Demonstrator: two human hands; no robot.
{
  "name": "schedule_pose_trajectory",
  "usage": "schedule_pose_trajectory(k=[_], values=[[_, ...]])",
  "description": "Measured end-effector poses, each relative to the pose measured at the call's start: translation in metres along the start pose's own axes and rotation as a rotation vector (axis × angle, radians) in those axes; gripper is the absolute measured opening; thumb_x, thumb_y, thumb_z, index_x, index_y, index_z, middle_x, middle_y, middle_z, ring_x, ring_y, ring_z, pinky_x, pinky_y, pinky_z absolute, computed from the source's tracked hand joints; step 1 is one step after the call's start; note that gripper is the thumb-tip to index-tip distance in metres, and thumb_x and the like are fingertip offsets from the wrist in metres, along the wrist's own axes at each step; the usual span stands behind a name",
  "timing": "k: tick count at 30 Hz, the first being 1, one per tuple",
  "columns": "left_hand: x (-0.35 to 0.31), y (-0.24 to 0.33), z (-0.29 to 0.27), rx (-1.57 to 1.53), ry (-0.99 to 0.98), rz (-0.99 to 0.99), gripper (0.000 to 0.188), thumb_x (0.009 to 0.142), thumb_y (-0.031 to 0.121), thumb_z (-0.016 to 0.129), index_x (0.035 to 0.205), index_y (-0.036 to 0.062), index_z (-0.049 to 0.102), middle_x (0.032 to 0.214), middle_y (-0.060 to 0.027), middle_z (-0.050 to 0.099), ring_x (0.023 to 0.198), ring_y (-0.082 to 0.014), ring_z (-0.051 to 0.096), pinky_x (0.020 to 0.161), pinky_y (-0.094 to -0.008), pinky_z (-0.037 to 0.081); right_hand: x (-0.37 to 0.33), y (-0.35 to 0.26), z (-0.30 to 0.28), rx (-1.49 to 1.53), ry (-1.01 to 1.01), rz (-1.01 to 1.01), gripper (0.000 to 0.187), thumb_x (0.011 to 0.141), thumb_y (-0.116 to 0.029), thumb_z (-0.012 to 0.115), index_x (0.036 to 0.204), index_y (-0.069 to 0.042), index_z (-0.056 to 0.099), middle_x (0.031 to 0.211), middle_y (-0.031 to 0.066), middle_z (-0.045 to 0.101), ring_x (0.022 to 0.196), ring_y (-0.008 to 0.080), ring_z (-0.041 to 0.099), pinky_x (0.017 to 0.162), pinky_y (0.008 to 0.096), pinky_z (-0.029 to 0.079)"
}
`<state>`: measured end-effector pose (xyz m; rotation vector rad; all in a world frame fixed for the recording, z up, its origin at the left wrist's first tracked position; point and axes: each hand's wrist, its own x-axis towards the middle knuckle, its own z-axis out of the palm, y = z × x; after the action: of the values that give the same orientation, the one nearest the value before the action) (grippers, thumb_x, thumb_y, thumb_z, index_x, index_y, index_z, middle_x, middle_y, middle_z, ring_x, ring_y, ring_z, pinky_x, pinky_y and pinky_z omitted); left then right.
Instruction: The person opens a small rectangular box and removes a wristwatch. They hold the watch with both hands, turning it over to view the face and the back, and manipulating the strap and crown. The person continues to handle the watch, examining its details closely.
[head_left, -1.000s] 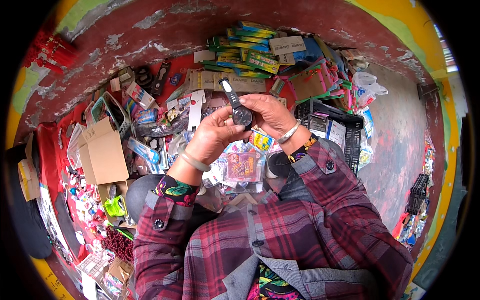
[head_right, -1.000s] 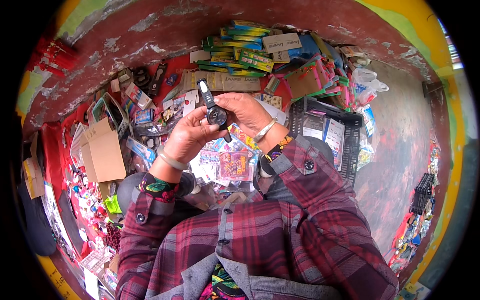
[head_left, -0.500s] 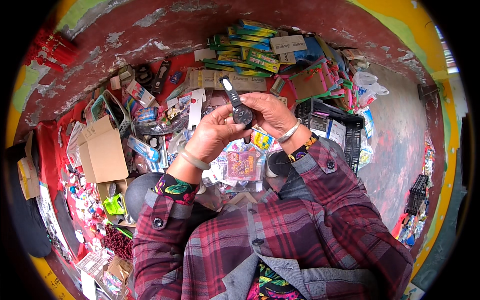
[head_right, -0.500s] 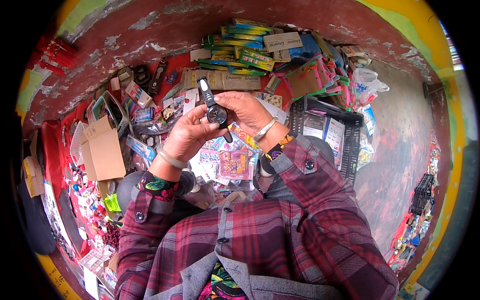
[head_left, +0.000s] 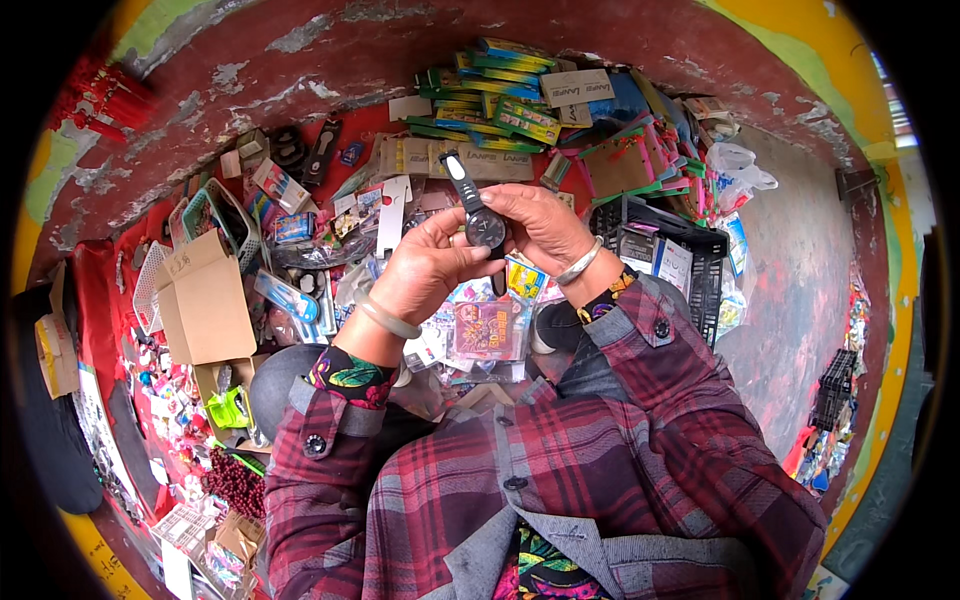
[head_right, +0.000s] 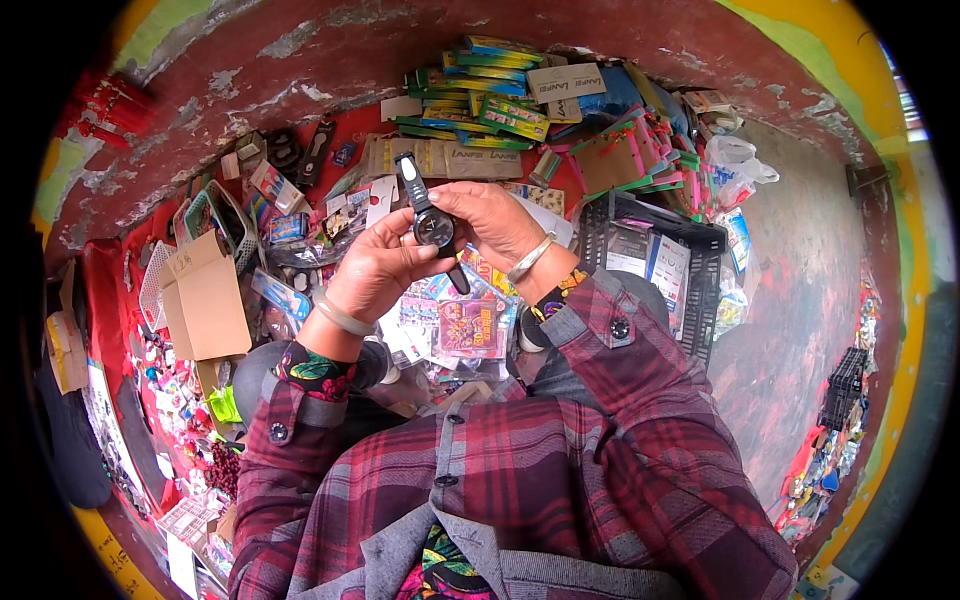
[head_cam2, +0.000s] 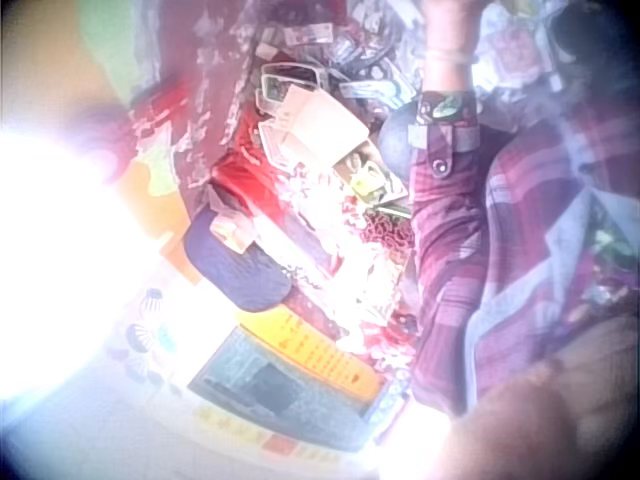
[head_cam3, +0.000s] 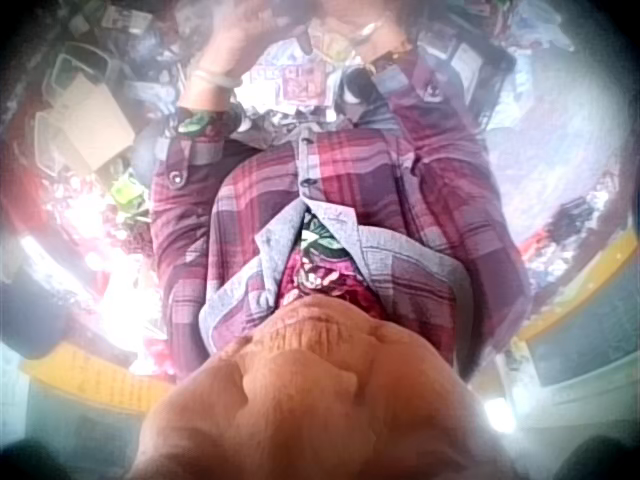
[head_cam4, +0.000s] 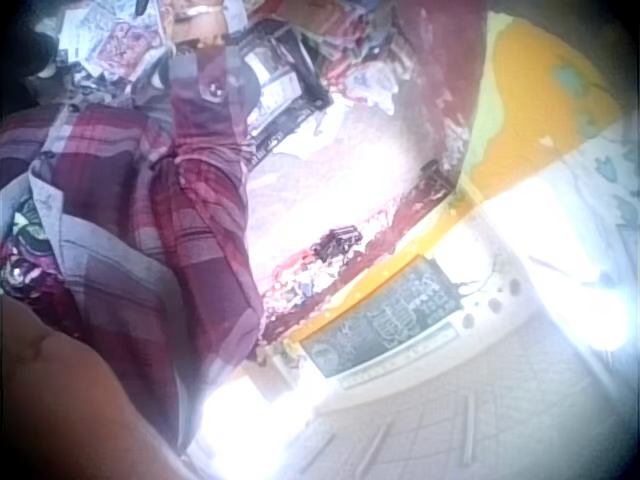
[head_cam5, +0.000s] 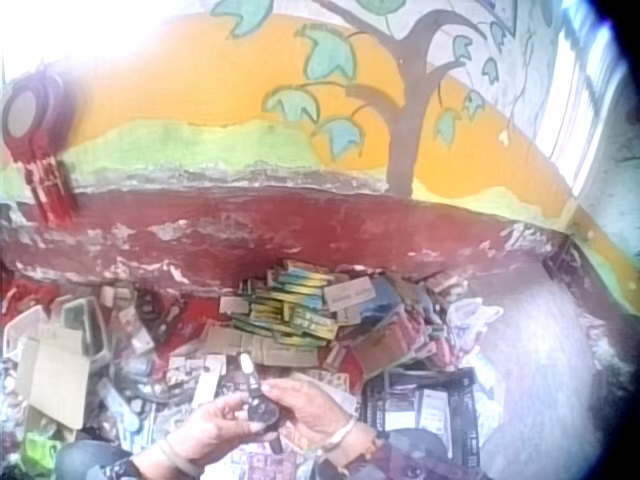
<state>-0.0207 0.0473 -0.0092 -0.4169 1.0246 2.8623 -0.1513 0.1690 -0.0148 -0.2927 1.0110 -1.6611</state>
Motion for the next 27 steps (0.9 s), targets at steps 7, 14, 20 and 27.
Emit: schedule_pose_trajectory(k=[7, 14, 20, 27], values=[[-0.0011, 0.002, 0.0011, -0.005, 0.003, -0.009, 0.045, 0.079, -0.009, 0.054, 0.122, -0.0011, 0.043, 0.103, -0.0076, 0.06, 0.095, -0.0197, 0.061, 0.085, -0.0335, 0.052, 0.0006, 0.0042, -0.0033, -0.028, 0.033, 0.012, 0.027, 0.089, -0.021, 0.056, 0.104, 0.001, 0.06, 0.083, 0.0035, 0.064, 0.067, 0.0083, 0.059, 0.054, 0.02, 0.045], [-0.0017, 0.0031, 0.0021, -0.017, -0.014, 0.006, 0.046, 0.079, -0.009, 0.054, 0.123, -0.0013, 0.042, 0.102, -0.0071, 0.06, 0.095, -0.0193, 0.061, 0.086, -0.0335, 0.052, -0.0011, 0.0029, -0.0019, -0.027, 0.029, -0.014, 0.028, 0.089, -0.022, 0.056, 0.105, 0.001, 0.059, 0.083, 0.0035, 0.064, 0.067, 0.0083, 0.06, 0.052, 0.02, 0.045], [-0.0031, 0.0035, 0.0026, -0.001, -0.019, 0.013, 0.044, 0.081, -0.006, 0.053, 0.124, -0.0018, 0.042, 0.104, -0.0079, 0.059, 0.097, -0.0199, 0.06, 0.087, -0.034, 0.051, -0.0017, 0.0015, -0.0003, 0.002, 0.024, 0.002, 0.026, 0.089, -0.02, 0.056, 0.104, 0.001, 0.059, 0.085, 0.0047, 0.064, 0.072, 0.011, 0.061, 0.059, 0.0231, 0.049], [-0.0026, 0.0033, 0.003, 0.013, -0.012, 0.009, 0.044, 0.081, -0.005, 0.053, 0.124, -0.0022, 0.041, 0.106, -0.0093, 0.058, 0.098, -0.0213, 0.059, 0.087, -0.0339, 0.051, -0.0025, -0.0006, 0.001, 0.022, 0.019, 0.012, 0.022, 0.088, -0.019, 0.056, 0.099, 0.0, 0.06, 0.085, 0.0051, 0.063, 0.075, 0.013, 0.062, 0.065, 0.0259, 0.053]])
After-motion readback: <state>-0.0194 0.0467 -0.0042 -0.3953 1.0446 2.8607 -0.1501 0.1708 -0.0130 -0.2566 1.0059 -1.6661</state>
